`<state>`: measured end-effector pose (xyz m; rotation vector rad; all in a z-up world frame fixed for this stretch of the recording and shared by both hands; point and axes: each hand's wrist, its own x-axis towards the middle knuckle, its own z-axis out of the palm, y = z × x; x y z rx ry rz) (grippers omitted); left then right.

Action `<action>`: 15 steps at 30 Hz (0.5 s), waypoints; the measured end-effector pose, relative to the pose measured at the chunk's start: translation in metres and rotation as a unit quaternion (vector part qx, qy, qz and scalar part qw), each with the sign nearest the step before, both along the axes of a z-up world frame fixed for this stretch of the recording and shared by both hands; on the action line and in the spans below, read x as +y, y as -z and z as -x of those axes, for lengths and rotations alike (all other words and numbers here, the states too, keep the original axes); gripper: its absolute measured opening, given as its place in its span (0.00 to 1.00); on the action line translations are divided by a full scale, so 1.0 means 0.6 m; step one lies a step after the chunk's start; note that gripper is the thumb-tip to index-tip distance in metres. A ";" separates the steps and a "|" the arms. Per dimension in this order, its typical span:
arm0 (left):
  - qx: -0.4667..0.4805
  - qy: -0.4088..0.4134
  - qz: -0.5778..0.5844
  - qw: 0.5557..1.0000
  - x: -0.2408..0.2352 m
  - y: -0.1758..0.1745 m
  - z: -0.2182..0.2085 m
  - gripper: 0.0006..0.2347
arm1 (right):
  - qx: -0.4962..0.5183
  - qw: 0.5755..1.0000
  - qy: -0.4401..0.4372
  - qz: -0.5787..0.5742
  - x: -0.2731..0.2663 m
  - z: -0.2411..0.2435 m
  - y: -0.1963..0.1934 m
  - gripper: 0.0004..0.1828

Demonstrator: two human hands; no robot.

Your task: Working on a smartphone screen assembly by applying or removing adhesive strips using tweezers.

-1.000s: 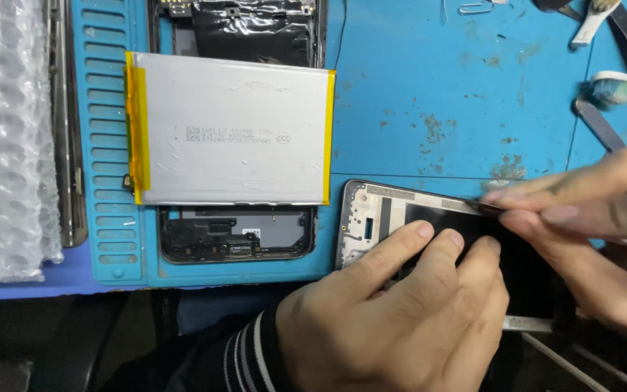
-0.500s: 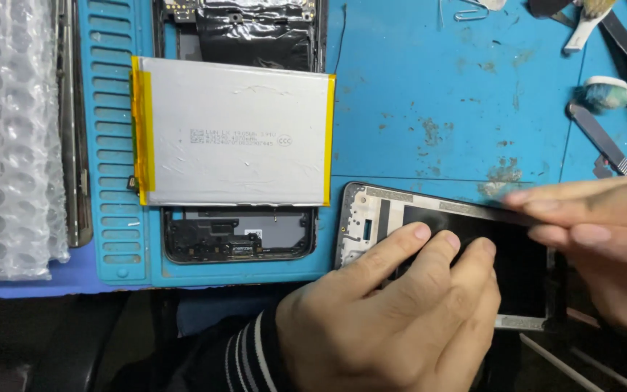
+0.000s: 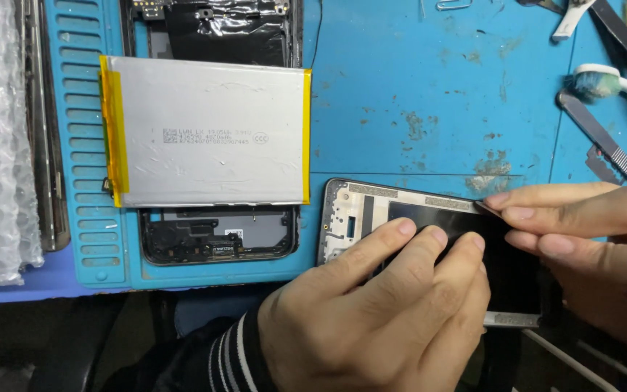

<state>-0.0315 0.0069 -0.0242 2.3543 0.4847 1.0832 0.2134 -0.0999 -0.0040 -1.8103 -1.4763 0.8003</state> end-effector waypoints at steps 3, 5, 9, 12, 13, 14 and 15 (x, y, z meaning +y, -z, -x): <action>0.005 -0.001 -0.001 1.000 0.000 -0.002 0.001 0.04 | 0.051 0.998 0.026 0.028 0.002 -0.003 -0.003 0.04; 0.007 -0.001 -0.002 1.000 0.001 -0.002 0.000 0.04 | 0.097 0.993 0.039 0.053 0.004 -0.007 -0.010 0.05; -0.007 0.005 0.000 1.000 0.000 0.002 0.001 0.03 | -0.159 0.981 -0.112 -0.028 -0.029 -0.034 -0.005 0.10; -0.013 0.012 0.003 1.000 0.002 0.003 0.008 0.04 | -0.023 0.999 0.017 0.043 -0.053 -0.054 0.025 0.08; -0.018 0.018 0.007 1.000 0.003 0.000 0.010 0.04 | 0.056 0.990 0.099 0.080 -0.057 -0.058 0.035 0.09; -0.015 0.020 0.003 1.000 0.003 -0.003 0.011 0.04 | 0.059 0.990 0.101 0.076 -0.003 -0.021 0.001 0.09; -0.022 0.023 0.011 0.999 0.002 -0.007 0.012 0.04 | -0.065 0.994 -0.085 0.020 0.050 0.014 -0.034 0.05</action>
